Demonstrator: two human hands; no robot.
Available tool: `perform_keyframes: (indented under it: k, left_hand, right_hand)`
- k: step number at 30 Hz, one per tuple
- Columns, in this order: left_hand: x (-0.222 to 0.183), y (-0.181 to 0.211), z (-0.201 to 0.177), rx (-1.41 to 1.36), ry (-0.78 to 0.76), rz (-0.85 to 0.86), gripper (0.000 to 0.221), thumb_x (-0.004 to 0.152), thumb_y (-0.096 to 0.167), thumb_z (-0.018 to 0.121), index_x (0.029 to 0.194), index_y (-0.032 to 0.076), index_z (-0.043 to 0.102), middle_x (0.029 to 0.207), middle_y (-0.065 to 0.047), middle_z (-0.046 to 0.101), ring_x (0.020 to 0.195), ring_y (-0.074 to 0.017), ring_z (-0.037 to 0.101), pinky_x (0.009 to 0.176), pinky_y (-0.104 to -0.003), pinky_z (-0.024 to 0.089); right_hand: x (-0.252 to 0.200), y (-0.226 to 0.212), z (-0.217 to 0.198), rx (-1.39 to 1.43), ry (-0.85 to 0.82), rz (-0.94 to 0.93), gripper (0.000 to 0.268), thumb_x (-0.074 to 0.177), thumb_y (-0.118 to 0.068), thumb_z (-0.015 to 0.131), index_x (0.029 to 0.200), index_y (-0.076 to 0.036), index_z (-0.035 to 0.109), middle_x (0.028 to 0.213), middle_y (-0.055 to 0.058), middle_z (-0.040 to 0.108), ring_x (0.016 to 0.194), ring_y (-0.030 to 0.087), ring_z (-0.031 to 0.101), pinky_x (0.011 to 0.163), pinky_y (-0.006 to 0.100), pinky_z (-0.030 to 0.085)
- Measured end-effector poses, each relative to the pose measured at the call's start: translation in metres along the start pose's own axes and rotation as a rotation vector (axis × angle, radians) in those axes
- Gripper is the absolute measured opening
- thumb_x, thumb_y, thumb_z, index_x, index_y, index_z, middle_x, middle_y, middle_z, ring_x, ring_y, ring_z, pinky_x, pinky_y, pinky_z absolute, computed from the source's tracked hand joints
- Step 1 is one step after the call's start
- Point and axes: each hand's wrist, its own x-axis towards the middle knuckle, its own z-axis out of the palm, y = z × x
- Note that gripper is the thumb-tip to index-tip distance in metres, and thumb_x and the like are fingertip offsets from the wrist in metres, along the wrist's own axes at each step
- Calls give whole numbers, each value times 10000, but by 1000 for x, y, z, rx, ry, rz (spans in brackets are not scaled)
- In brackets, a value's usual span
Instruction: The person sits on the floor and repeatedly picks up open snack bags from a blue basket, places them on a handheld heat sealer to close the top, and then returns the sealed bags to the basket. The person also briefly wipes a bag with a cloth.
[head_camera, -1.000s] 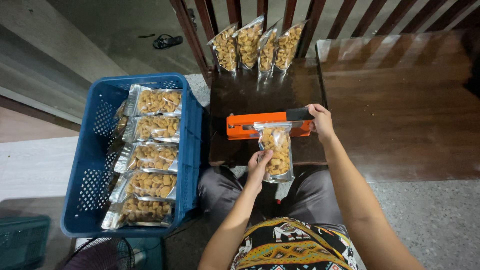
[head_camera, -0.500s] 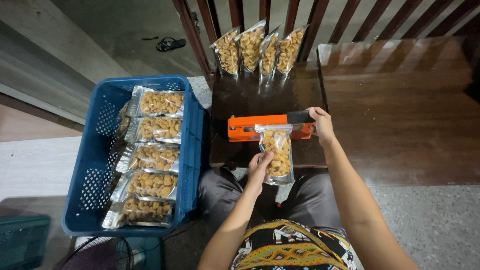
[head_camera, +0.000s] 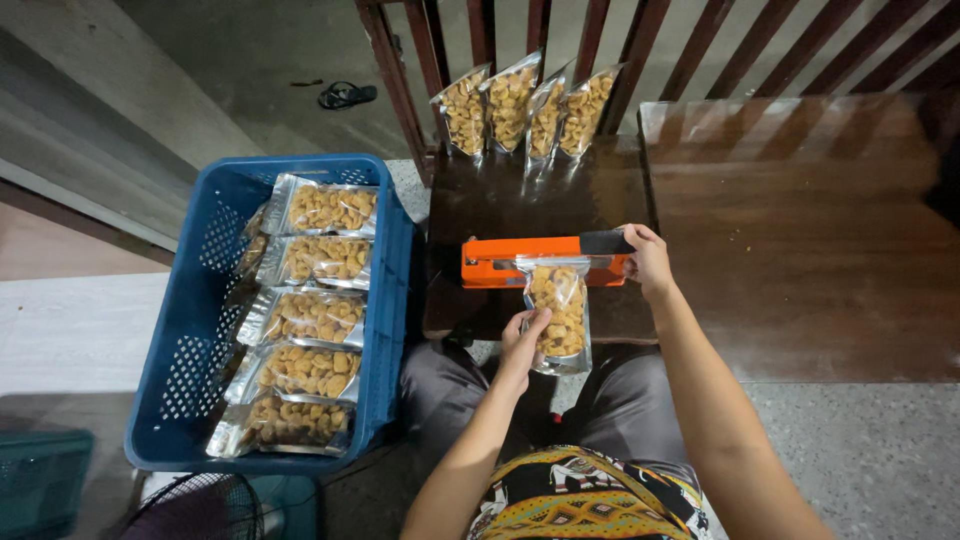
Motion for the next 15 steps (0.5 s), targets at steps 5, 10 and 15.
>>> perform_keyframes:
  k: [5,10,15]
  left_hand:
    - [-2,6,0,-23,-41,-5,525,848,414,796,1195,50,646,884,-52,687,547,-70,553,412,-188,374]
    - [0,4,-3,-19,-68,1,536,859,420,789,1213,49,632,909,-32,688,571,-43,597,434,-187,414]
    - [7,-1,-5,-84,-129,20,533,852,436,775,1193,56,622,899,-28,690,542,-64,558,411,-195,387]
  right_hand:
    - [2,2,-2,-20,-7,-6,181,1042,-347,592,1052,-190,684,693,-53,569,476,57,418,450,236,364]
    - [6,15,-2,-109,21,-153,217,1053,-346,586,1101,-154,677,700,-43,566,473,45,428,415,236,342]
    - [5,27,-3,-199,44,-235,309,1097,-375,567,1220,-93,593,682,-7,510,478,58,462,408,240,390]
